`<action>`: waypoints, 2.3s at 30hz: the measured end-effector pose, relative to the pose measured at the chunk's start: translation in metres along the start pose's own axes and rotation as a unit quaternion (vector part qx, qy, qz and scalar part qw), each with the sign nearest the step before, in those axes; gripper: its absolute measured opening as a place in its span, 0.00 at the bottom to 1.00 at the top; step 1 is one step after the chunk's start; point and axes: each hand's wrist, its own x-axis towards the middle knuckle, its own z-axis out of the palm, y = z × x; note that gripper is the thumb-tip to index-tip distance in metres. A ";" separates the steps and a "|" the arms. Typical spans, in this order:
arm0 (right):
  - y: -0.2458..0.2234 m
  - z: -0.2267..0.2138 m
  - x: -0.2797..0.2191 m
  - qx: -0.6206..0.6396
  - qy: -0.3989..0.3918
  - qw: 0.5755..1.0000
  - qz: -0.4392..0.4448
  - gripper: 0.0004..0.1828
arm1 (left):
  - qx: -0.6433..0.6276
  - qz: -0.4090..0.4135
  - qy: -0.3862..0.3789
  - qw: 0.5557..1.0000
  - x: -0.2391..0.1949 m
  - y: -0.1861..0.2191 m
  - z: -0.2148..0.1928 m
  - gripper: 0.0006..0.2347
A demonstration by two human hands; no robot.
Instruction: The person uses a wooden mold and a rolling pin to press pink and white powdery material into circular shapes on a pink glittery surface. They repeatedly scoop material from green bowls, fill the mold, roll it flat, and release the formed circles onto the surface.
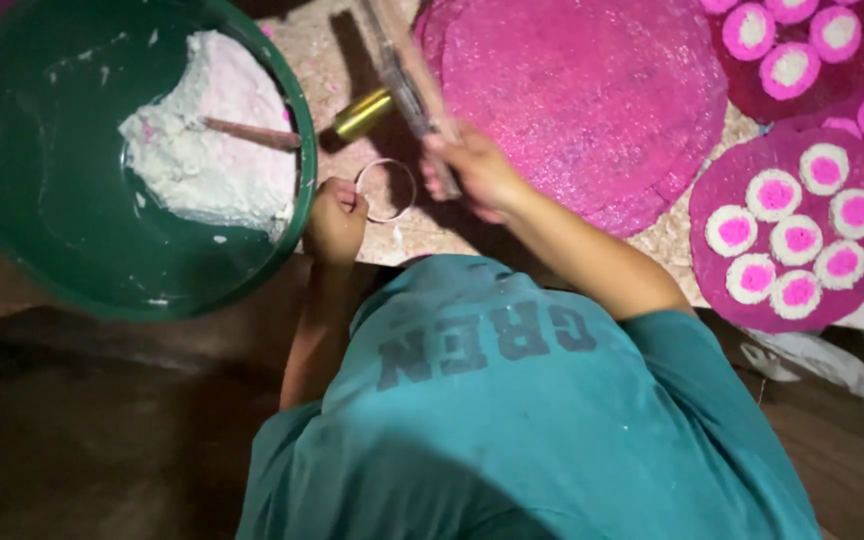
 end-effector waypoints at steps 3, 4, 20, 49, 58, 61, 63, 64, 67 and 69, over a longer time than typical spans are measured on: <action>-0.046 -0.033 -0.069 0.006 0.026 0.995 -0.101 0.16 | -0.122 0.001 -0.027 0.992 0.015 0.026 0.017 0.07; -0.059 -0.044 -0.090 -0.016 0.050 0.990 -0.134 0.15 | -0.152 0.000 -0.046 0.987 0.019 0.041 0.026 0.08; -0.171 -0.067 -0.267 -0.693 -0.021 0.647 -0.318 0.22 | -0.114 0.199 -0.702 0.674 0.036 0.351 -0.001 0.11; -0.241 0.039 -0.100 -0.751 -0.135 0.138 -0.631 0.12 | -0.527 -0.315 -0.411 0.674 -0.016 0.088 -0.124 0.12; -0.164 0.199 -0.044 -0.501 -0.250 0.695 -0.451 0.49 | -0.321 0.045 -0.034 0.945 -0.007 -0.006 -0.158 0.14; -0.139 0.232 -0.027 -0.505 -0.249 0.700 -0.439 0.47 | -0.126 0.089 0.060 0.986 0.002 -0.006 -0.192 0.16; -0.122 0.244 -0.018 -0.507 -0.215 0.707 -0.444 0.40 | -0.084 0.099 0.121 0.984 0.004 0.001 -0.207 0.18; -0.114 0.248 -0.014 -0.499 -0.186 0.717 -0.449 0.35 | -0.076 0.098 0.144 0.982 0.005 0.004 -0.214 0.17; -0.089 0.262 -0.001 -0.497 -0.109 0.694 -0.509 0.25 | -0.045 0.114 0.210 0.970 0.007 0.006 -0.225 0.19; -0.072 0.268 0.008 -0.492 -0.073 0.674 -0.546 0.21 | -0.006 0.149 0.246 0.958 0.008 0.001 -0.222 0.22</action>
